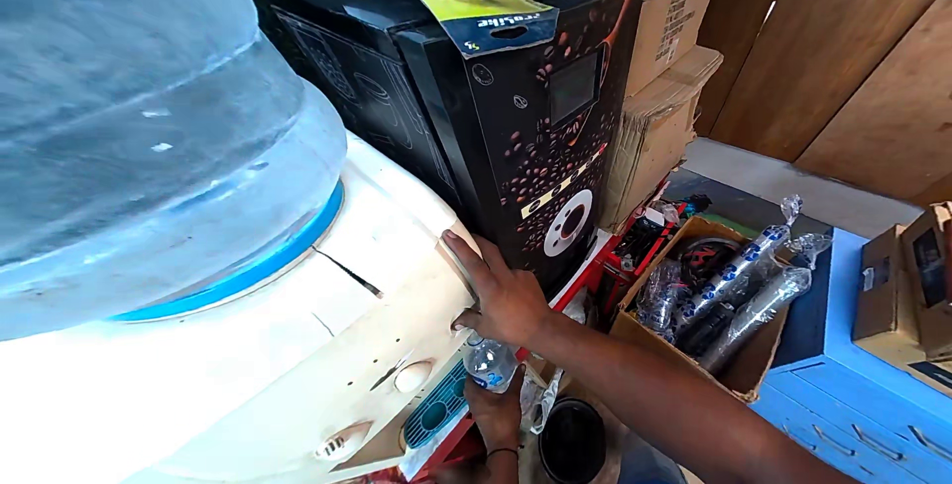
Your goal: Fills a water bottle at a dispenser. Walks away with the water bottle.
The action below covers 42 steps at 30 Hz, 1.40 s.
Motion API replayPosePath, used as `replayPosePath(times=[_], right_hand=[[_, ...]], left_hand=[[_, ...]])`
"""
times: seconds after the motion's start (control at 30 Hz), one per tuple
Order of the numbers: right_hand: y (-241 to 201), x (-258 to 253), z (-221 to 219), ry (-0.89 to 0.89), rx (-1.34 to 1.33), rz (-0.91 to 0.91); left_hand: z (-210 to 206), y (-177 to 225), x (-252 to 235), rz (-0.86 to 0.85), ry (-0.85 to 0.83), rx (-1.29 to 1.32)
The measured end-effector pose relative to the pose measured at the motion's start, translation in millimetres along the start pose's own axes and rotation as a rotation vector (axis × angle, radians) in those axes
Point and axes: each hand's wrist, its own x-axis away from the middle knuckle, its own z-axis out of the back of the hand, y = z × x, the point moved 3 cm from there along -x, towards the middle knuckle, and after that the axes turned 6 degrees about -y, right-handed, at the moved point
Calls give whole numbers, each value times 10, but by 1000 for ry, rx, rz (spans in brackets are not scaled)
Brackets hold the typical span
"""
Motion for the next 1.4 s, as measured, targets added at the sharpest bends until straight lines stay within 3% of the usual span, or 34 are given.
replayPosePath(times=[1.4], right_hand=[[-2,-5,1,2,-5,10]], left_hand=[[-4,5,-3,-7,1,18]])
